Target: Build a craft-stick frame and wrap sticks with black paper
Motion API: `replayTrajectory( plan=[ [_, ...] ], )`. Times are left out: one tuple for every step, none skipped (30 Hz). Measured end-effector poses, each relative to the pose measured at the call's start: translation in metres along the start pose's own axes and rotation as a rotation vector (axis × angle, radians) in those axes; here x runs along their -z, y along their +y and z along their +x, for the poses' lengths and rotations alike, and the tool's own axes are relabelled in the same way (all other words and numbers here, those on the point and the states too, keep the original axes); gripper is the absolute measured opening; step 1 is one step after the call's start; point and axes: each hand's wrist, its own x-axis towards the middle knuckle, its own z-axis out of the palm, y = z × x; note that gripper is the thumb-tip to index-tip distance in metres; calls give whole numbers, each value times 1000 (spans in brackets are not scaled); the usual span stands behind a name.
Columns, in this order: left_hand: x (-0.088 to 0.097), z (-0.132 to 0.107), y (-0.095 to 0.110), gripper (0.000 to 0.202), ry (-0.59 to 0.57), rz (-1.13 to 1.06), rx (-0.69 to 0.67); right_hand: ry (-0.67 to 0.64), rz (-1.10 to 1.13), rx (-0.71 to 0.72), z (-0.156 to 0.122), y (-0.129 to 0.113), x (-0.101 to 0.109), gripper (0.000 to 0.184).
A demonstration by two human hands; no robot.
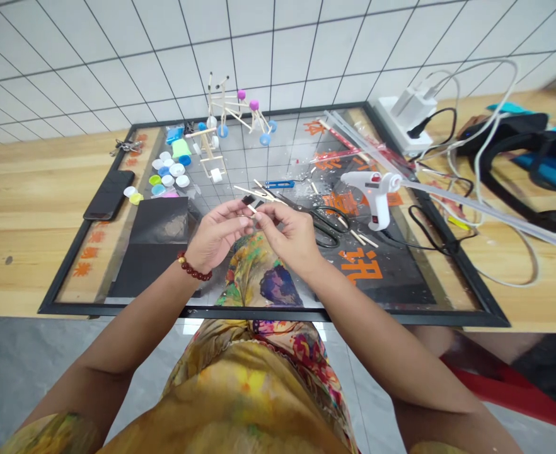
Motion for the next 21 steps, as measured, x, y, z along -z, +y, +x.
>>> replayTrajectory(
  plan=[
    [0, 0, -3, 27, -6, 19, -12, -1, 17, -8, -1, 0, -1, 19],
    [0, 1, -6, 25, -9, 32, -22, -1, 27, -12, -1, 0, -2, 19],
    [1, 1, -8, 21, -6, 38, -26, -1, 32, -13, -2, 0, -4, 19],
    [1, 2, -9, 18, 4, 38, -22, -2, 30, -10, -2, 0, -6, 19],
    [2, 3, -10, 16, 18, 29, -11, -5, 26, -6, -1, -1, -8, 19],
    [2, 3, -9, 15, 31, 12, 5, -10, 22, -1, 0, -2, -10, 19],
    [3, 3, -8, 14, 42, -13, 19, -16, 16, 8, 1, -3, -10, 20],
    [3, 3, -7, 13, 49, -45, 30, -16, 3, 20, 1, -5, -9, 20],
    [4, 4, -5, 12, 54, -83, 40, -6, -25, 35, 1, -8, -6, 21],
    [4, 4, -3, 10, 56, -124, 53, 12, -73, 54, 0, -10, 1, 22],
    [5, 4, -1, 8, 55, -161, 68, 39, -139, 67, -3, -13, 10, 22],
    [5, 4, 1, 6, 55, -193, 86, 72, -232, 76, -8, -15, 22, 20],
    [5, 5, 3, 3, 58, -217, 108, 85, -341, 71, -15, -15, 36, 17],
    [5, 5, 4, 1, 66, -235, 129, 94, -445, 39, -23, -15, 53, 16],
    [5, 5, 4, 1, 76, -249, 146, 118, -530, -16, -31, -13, 71, 17],
    [4, 6, 4, 3, 86, -259, 158, 156, -592, -120, -39, -10, 89, 17],
    [3, 6, 4, 4, 92, -266, 168, 196, -645, -249, -45, -7, 106, 17],
    [3, 6, 4, 5, 92, -271, 176, 226, -704, -371, -49, -2, 121, 18],
    [2, 6, 4, 5, 87, -273, 181, 262, -744, -457, -50, 3, 134, 16],
    [1, 5, 3, 6, 81, -275, 185, 283, -769, -514, -48, 8, 145, 17],
    [1, 5, 3, 7, 79, -276, 188, 313, -790, -539, -43, 13, 152, 18]
  ],
)
